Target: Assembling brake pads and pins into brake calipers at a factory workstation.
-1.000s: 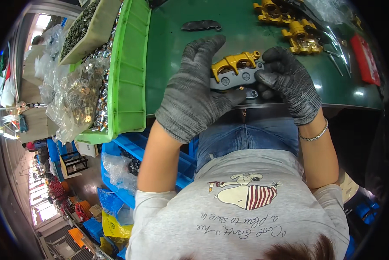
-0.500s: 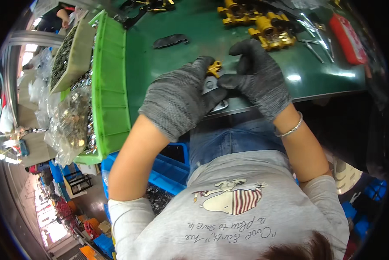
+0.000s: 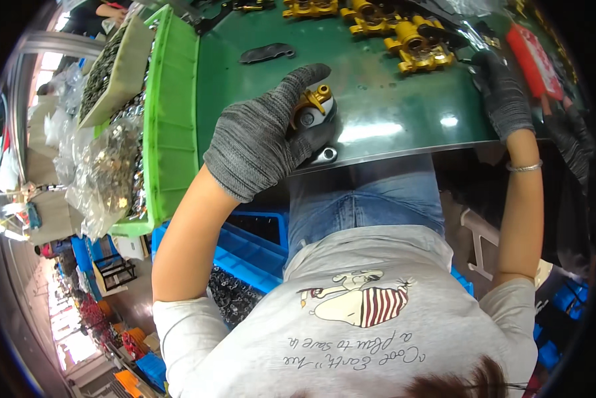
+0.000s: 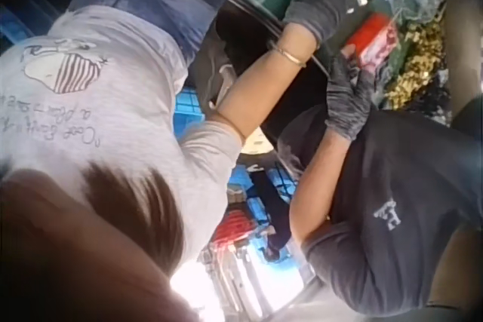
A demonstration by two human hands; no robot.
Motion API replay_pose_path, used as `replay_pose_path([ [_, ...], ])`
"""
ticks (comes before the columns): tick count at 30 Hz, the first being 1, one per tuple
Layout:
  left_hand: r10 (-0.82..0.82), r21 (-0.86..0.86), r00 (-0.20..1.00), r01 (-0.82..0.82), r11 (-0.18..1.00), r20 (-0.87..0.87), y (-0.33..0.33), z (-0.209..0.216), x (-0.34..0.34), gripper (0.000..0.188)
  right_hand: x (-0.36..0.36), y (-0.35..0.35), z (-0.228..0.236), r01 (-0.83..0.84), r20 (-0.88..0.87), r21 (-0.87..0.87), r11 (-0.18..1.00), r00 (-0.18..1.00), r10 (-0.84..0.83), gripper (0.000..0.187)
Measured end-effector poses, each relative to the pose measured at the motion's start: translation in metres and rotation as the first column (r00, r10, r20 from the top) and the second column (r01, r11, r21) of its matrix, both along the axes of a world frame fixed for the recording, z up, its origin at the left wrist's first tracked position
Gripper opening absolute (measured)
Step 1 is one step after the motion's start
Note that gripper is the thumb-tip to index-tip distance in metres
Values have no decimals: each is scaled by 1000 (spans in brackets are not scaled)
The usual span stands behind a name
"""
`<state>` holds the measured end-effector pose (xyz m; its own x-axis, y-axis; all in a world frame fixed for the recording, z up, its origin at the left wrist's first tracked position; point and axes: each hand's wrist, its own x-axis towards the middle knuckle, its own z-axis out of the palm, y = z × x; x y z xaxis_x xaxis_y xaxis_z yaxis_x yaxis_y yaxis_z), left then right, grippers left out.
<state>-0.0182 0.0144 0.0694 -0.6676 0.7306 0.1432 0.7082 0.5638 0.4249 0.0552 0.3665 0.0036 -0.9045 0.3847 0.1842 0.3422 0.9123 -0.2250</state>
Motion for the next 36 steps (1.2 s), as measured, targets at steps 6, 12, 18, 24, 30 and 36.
replay_pose_path([
  [6, -72, 441, 983, -9, 897, 167, -25, -22, -5, 56, 21, -31, 5, -365, -441, -215, 906, 864, 243, 25],
  [12, -260, 757, 790, -349, 553, 555, -13, -49, 21, 60, 29, -154, 40, -565, -573, -818, 113, 817, -64, 22],
  [18, -410, 751, 631, -515, 413, 658, -5, -41, 42, 63, 30, -182, 34, -655, -654, -752, 73, 728, -205, 22],
  [24, -533, 765, 560, -550, 334, 635, -3, -46, 51, 63, 37, -182, 33, -598, -613, -790, 135, 770, -176, 26],
  [30, -366, 726, 629, -547, 417, 685, -7, -43, 55, 61, 40, -176, 32, -586, -624, -760, 281, 778, -68, 18],
  [36, -234, 725, 740, -454, 518, 631, -9, -42, 58, 51, 43, -179, 33, -585, -609, -681, 441, 787, 103, 20],
])
